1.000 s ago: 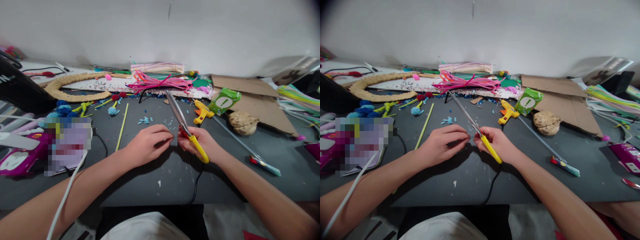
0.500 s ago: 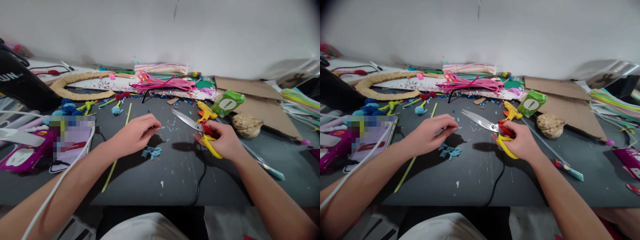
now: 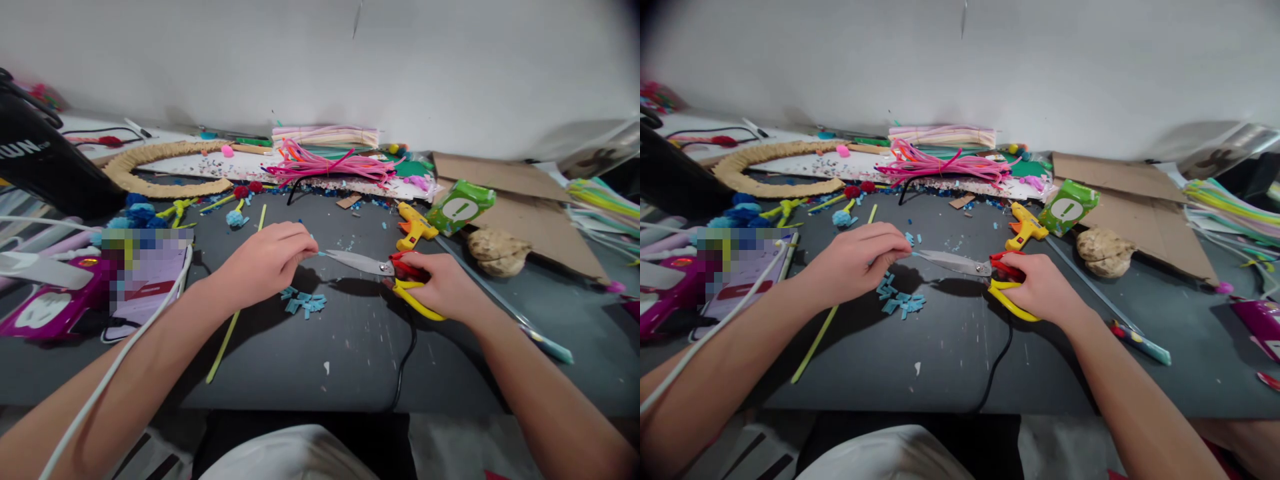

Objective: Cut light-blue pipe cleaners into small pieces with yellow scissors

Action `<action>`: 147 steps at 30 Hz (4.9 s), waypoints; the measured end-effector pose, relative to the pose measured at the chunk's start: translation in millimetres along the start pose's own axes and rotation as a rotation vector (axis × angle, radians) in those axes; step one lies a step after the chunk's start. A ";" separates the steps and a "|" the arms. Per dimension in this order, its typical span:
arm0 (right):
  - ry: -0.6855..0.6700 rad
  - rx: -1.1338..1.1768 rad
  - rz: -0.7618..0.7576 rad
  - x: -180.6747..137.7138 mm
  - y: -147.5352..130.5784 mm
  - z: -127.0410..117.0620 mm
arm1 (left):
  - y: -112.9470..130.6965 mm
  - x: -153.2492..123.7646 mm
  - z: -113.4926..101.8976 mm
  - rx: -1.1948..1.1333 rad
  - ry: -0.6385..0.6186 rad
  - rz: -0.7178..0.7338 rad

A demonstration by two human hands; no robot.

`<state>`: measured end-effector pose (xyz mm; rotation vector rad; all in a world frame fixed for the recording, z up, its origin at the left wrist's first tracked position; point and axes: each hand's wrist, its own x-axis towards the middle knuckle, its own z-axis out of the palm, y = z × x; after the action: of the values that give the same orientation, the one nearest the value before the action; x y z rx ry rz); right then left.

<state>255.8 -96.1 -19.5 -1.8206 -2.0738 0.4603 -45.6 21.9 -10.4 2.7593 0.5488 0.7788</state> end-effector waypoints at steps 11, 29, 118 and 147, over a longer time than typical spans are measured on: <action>-0.036 -0.004 -0.009 1.6 -2.1 1.1 | 0.7 -0.8 1.3 0.031 -0.008 0.013; -0.046 -0.012 -0.014 1.6 -2.3 2.3 | 3.8 -0.5 0.6 -0.018 0.014 -0.007; 0.062 -0.042 -0.070 2.2 -4.3 3.6 | 14.6 13.2 -14.3 -1.159 -0.270 -0.849; 0.041 0.048 0.032 2.3 -3.0 7.0 | 11.8 12.5 -14.5 -1.335 -0.244 -0.876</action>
<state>249.6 -94.4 -24.3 -1.8225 -1.9922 0.4736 -40.1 17.9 11.0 1.1717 0.7112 0.3233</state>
